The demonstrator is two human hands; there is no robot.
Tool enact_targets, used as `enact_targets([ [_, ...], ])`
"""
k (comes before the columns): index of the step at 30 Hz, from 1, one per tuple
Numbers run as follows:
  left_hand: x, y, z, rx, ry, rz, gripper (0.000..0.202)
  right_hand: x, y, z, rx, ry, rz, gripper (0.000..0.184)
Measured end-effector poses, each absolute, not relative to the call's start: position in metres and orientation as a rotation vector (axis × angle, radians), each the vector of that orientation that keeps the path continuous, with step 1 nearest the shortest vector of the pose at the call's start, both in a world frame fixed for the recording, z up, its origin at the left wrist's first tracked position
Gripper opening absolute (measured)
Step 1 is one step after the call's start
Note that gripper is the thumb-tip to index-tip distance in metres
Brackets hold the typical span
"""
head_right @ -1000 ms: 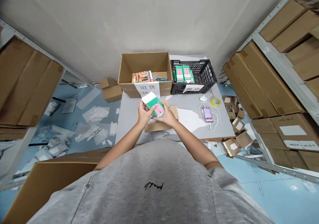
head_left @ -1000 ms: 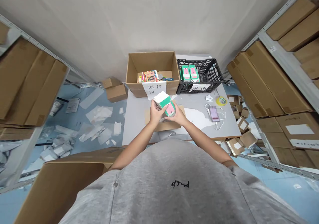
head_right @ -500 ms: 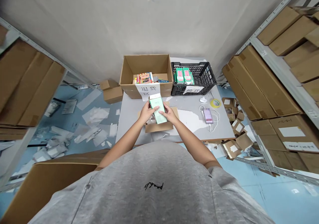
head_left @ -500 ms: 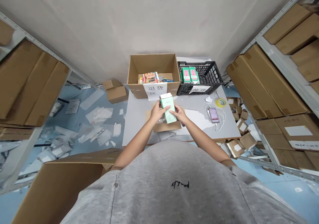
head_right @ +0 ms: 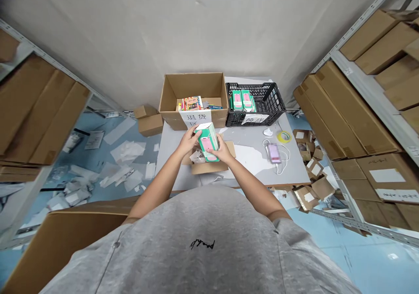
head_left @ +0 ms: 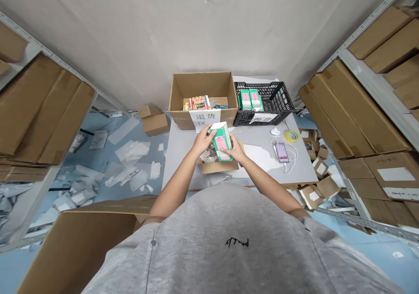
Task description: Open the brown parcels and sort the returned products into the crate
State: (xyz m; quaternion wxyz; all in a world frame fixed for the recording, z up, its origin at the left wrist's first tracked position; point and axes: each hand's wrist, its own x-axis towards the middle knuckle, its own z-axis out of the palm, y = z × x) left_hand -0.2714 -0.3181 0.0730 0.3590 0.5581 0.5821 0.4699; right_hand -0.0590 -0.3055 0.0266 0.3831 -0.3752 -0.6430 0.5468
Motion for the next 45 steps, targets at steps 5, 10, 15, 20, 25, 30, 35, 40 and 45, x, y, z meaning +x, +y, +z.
enact_targets([
  [5, -0.300, -0.300, 0.097, 1.330, 1.229, 0.996, 0.058, -0.050, -0.300, 0.035, -0.891, -1.549, 1.606, 0.100],
  [10, -0.309, -0.294, 0.117, 1.328, 1.148, 0.876, 0.052, -0.042, -0.298, 0.037, -0.914, -1.634, 1.694, 0.098],
  [15, -0.308, -0.291, 0.109, 1.232, 1.135, 0.804, 0.062, -0.040, -0.295, 0.033, -0.957, -1.709, 1.664, 0.088],
  [20, -0.296, -0.294, 0.087, 1.149, 1.174, 0.876, 0.065, -0.050, -0.293, 0.030, -1.090, -1.779, 1.412, 0.083],
  [25, -0.288, -0.300, 0.073, 1.208, 1.218, 0.880, 0.064, -0.052, -0.295, 0.023, -1.191, -1.845, 1.299, 0.061],
  [30, -0.282, -0.301, 0.062, 1.152, 1.251, 0.886, 0.076, -0.054, -0.294, 0.023, -1.199, -1.891, 1.236, 0.056],
  [35, -0.272, -0.302, 0.052, 0.943, 1.374, 1.019, 0.069, -0.065, -0.303, 0.028, -1.483, -2.054, 0.900, 0.077],
  [40, -0.285, -0.303, 0.054, 1.017, 1.444, 0.985, 0.054, -0.062, -0.306, 0.029, -1.503, -2.181, 0.767, 0.072],
  [45, -0.309, -0.300, 0.066, 1.195, 1.283, 0.871, 0.053, -0.041, -0.294, 0.035, -1.322, -2.340, 0.779, 0.080],
])
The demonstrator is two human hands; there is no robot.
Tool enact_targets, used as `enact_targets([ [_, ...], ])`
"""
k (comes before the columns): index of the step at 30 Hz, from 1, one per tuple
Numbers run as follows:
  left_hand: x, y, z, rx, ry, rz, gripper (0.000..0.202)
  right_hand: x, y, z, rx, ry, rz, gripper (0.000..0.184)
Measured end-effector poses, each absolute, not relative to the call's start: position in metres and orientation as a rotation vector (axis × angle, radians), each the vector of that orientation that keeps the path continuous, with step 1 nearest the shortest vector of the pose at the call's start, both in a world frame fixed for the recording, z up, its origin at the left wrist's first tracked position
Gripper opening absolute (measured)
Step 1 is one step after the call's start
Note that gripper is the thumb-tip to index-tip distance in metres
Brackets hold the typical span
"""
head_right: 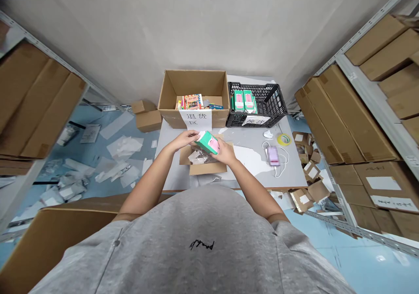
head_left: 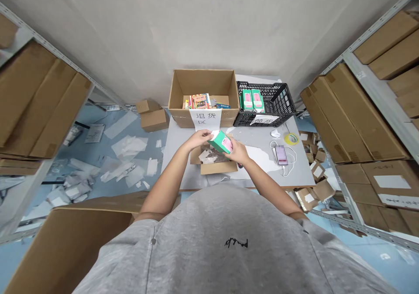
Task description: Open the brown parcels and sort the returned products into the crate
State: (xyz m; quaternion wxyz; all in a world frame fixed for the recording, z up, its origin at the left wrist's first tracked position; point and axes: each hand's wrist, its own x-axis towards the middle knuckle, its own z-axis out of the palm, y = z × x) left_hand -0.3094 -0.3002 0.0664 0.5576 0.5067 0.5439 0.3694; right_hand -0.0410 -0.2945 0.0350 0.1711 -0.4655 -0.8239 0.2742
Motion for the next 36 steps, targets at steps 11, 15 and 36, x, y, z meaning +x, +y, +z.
enact_targets([
  [11, -0.294, -0.302, 0.065, 1.247, 1.336, 0.920, 0.043, -0.028, -0.286, 0.046, -1.256, -2.434, 0.700, 0.088],
  [15, -0.293, -0.298, 0.060, 1.175, 1.452, 1.186, 0.037, -0.022, -0.289, 0.040, -1.285, -2.328, 0.697, 0.089],
  [36, -0.276, -0.315, 0.057, 1.735, 1.279, 1.220, 0.031, -0.007, -0.274, 0.061, -1.279, -2.588, 0.565, 0.087],
])
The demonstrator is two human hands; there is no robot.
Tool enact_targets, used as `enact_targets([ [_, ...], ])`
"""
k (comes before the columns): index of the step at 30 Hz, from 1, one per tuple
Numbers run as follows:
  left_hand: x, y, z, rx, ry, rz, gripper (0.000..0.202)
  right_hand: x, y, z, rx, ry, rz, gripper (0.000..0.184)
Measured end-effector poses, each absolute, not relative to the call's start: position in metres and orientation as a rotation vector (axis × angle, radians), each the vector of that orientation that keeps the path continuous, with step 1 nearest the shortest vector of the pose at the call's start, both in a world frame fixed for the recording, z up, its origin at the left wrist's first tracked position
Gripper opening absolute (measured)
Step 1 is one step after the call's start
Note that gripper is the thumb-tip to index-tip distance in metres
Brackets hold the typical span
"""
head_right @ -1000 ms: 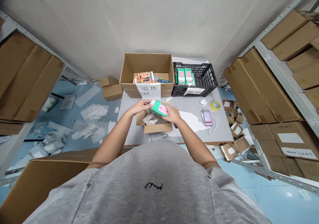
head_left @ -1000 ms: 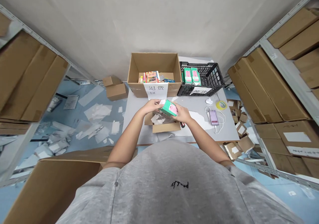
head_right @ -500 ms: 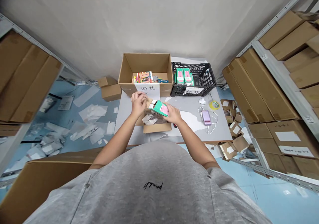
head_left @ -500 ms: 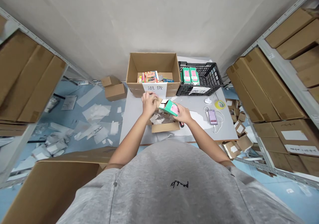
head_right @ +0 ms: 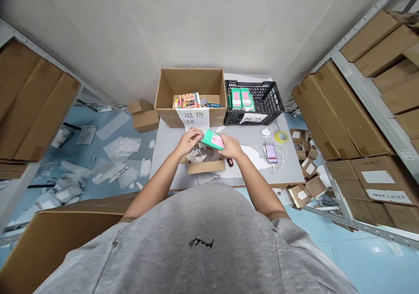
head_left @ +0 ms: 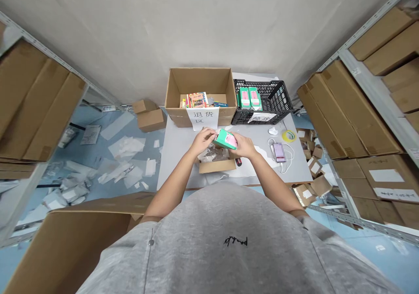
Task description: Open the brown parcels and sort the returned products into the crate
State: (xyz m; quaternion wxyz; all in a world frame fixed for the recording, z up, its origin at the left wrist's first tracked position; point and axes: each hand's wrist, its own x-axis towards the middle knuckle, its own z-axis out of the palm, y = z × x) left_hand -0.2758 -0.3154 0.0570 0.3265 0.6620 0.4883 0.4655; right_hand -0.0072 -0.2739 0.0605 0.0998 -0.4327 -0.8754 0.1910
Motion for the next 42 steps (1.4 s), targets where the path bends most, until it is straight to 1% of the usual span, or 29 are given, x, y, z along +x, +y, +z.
enact_targets([
  [4, -0.274, -0.316, 0.051, 1.677, 1.307, 1.238, 0.039, -0.006, -0.273, 0.064, -1.294, -2.610, 0.554, 0.087],
  [10, -0.272, -0.318, 0.043, 1.449, 1.206, 1.259, 0.027, -0.005, -0.272, 0.070, -1.294, -2.647, 0.559, 0.087],
  [11, -0.272, -0.318, 0.041, 1.424, 1.209, 1.268, 0.029, -0.004, -0.272, 0.071, -1.298, -2.649, 0.565, 0.087],
  [15, -0.271, -0.315, 0.033, 1.306, 1.223, 1.208, 0.051, -0.004, -0.270, 0.077, -1.287, -2.674, 0.550, 0.084],
  [17, -0.269, -0.312, 0.028, 1.274, 1.214, 1.183, 0.048, -0.004, -0.270, 0.081, -1.260, -2.726, 0.531, 0.084],
  [19, -0.268, -0.309, 0.023, 1.254, 1.210, 1.189, 0.039, -0.005, -0.270, 0.085, -1.239, -2.774, 0.508, 0.084],
  [21, -0.267, -0.306, 0.017, 1.224, 1.191, 1.190, 0.033, -0.007, -0.270, 0.089, -1.228, -2.807, 0.477, 0.083],
  [25, -0.264, -0.303, 0.010, 1.170, 1.085, 1.131, 0.038, -0.008, -0.267, 0.093, -1.253, -2.879, 0.416, 0.085],
  [28, -0.261, -0.301, 0.006, 1.146, 1.046, 1.051, 0.041, -0.008, -0.265, 0.091, -1.258, -2.935, 0.395, 0.082],
  [32, -0.261, -0.301, 0.004, 1.146, 1.083, 1.024, 0.043, -0.006, -0.267, 0.081, -1.222, -2.907, 0.456, 0.080],
  [36, -0.271, -0.302, 0.008, 1.123, 1.133, 1.109, 0.039, -0.006, -0.273, 0.072, -1.251, -2.784, 0.564, 0.082],
  [39, -0.278, -0.302, 0.014, 1.024, 1.221, 1.276, 0.048, -0.009, -0.276, 0.066, -1.308, -2.684, 0.606, 0.086],
  [42, -0.275, -0.299, 0.017, 0.858, 1.327, 1.555, 0.059, -0.016, -0.279, 0.060, -1.387, -2.575, 0.626, 0.089],
])
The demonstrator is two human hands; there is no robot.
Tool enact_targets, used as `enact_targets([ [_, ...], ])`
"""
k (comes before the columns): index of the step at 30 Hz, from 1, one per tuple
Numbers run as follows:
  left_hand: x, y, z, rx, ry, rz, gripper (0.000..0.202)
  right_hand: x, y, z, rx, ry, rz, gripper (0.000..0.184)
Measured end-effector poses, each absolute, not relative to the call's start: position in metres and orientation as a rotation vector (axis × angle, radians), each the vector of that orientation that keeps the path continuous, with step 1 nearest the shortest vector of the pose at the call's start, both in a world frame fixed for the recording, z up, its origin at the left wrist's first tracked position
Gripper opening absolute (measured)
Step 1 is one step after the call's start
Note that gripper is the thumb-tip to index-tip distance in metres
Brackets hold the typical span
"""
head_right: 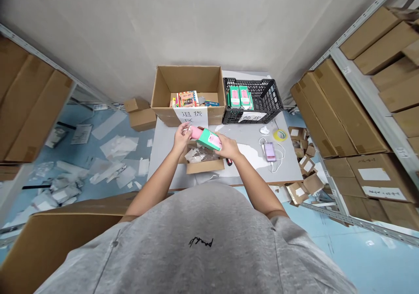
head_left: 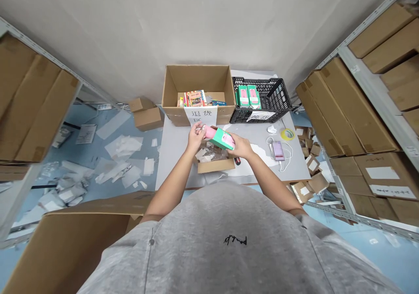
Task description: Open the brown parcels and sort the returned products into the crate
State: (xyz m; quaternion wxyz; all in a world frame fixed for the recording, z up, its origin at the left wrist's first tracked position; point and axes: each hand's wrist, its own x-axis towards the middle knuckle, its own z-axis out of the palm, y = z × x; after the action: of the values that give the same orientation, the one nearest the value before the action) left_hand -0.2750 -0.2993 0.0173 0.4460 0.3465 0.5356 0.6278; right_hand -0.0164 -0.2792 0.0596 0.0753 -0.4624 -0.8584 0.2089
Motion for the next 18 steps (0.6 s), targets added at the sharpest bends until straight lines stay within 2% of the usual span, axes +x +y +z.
enact_targets([
  [3, -0.263, -0.296, 0.016, 0.751, 1.337, 1.692, 0.067, -0.028, -0.283, 0.054, -1.435, -2.497, 0.629, 0.089],
  [9, -0.254, -0.293, 0.008, 0.625, 1.261, 1.636, 0.051, -0.043, -0.292, 0.050, -1.449, -2.471, 0.660, 0.086],
  [18, -0.304, -0.268, 0.027, 0.411, 1.162, 2.135, 0.062, -0.041, -0.296, 0.037, -1.584, -2.288, 0.682, 0.084],
])
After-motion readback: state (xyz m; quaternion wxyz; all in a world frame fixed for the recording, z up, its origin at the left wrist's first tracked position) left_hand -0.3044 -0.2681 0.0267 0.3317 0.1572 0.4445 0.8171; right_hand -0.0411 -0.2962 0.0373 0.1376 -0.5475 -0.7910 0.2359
